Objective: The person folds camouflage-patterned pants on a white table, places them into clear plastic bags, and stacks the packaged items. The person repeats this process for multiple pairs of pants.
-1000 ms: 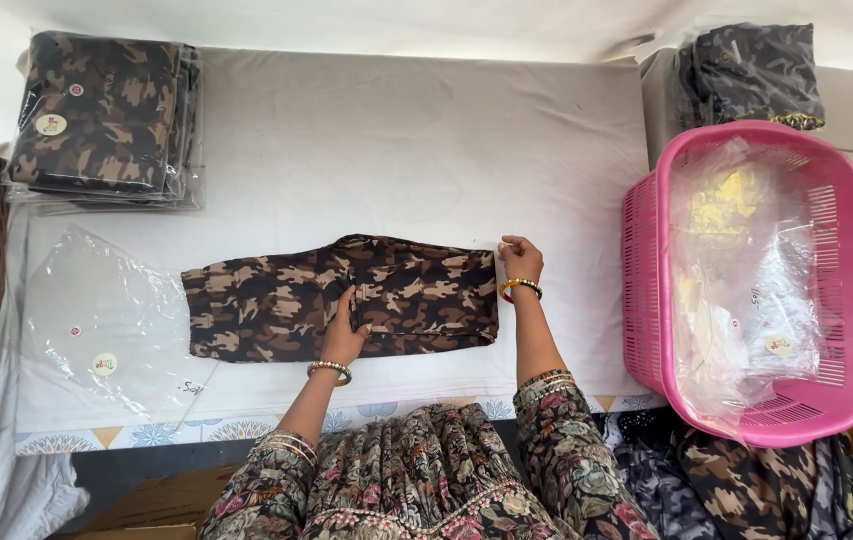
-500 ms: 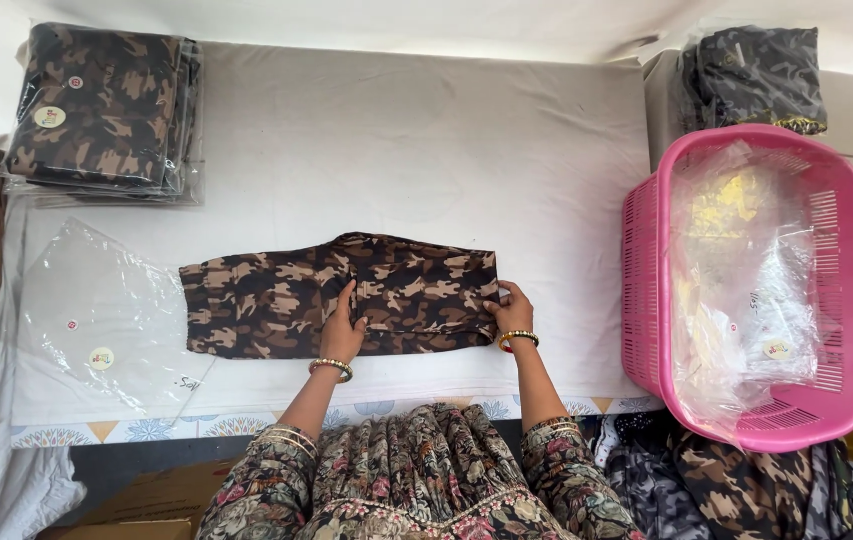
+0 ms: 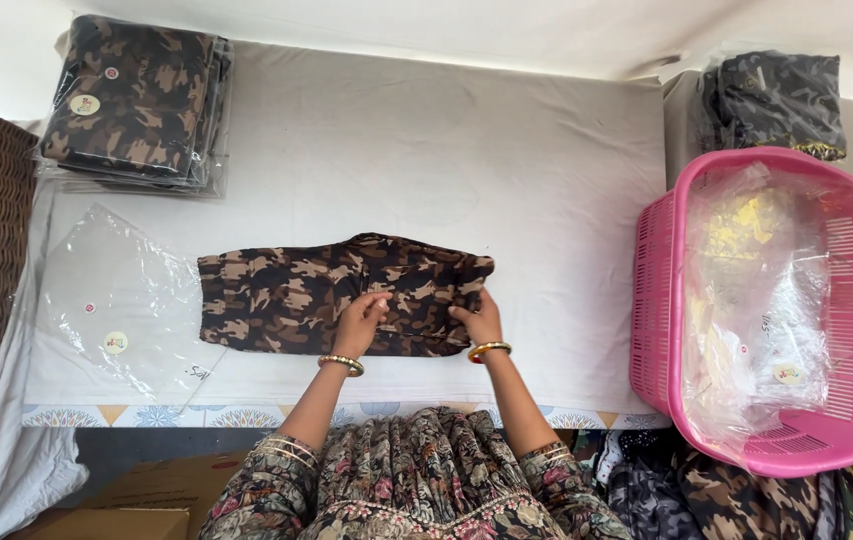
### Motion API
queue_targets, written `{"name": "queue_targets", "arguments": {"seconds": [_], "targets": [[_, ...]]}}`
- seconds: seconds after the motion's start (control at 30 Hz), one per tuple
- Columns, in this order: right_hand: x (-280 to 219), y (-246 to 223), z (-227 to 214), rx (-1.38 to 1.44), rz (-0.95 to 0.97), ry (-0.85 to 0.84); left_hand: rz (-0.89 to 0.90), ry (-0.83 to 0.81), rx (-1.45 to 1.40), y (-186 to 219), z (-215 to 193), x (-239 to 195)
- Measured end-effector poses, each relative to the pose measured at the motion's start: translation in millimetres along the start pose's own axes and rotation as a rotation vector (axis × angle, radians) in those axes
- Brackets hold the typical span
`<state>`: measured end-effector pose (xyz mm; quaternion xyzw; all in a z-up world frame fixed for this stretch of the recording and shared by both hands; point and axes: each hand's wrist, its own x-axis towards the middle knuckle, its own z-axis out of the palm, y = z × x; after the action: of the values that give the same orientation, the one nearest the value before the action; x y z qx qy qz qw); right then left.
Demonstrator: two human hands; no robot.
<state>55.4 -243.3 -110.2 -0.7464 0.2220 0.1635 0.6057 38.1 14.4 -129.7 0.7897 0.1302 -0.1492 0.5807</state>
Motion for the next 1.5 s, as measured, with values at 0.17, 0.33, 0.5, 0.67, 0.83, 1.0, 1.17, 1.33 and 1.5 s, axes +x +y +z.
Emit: {"name": "queue_targets", "arguments": {"seconds": [0.17,0.33,0.5,0.67,0.83,1.0,1.17,1.33,1.5], "targets": [[-43.4,-36.8,81.0,0.048,-0.168,-0.366,-0.146,0.074,-0.393,-34.5,-49.0,14.7],[-55.4,-36.2,92.3,-0.001,-0.298,-0.617,-0.239,0.206,-0.246,-41.9,-78.5,16.1],[-30.8,5.4,61.9,-0.255,-0.222,-0.46,-0.109,0.548,0.439,-7.1,-49.6,0.7],[-24.6,18.7,48.5,-0.254,-0.19,-0.403,-0.101,0.592,0.575,8.8,-46.6,0.9],[-25.4,29.0,48.0,-0.235,-0.171,-0.398,-0.143,0.519,0.555,-22.3,-59.5,22.2],[-20.3,33.4,44.1,-0.242,-0.104,-0.383,-0.297,0.482,0.116,7.2,-120.1,7.9],[-13.9,34.6,42.3,-0.246,-0.094,-0.378,-0.259,0.706,0.235,-60.4,-187.0,15.3],[-9.4,31.7,51.2,-0.263,-0.061,-0.378,-0.295,0.701,0.344,-70.5,-210.8,14.8],[-14.5,19.7,58.5,-0.325,-0.053,-0.369,-0.197,0.859,0.486,-109.9,-216.0,27.5]]}}
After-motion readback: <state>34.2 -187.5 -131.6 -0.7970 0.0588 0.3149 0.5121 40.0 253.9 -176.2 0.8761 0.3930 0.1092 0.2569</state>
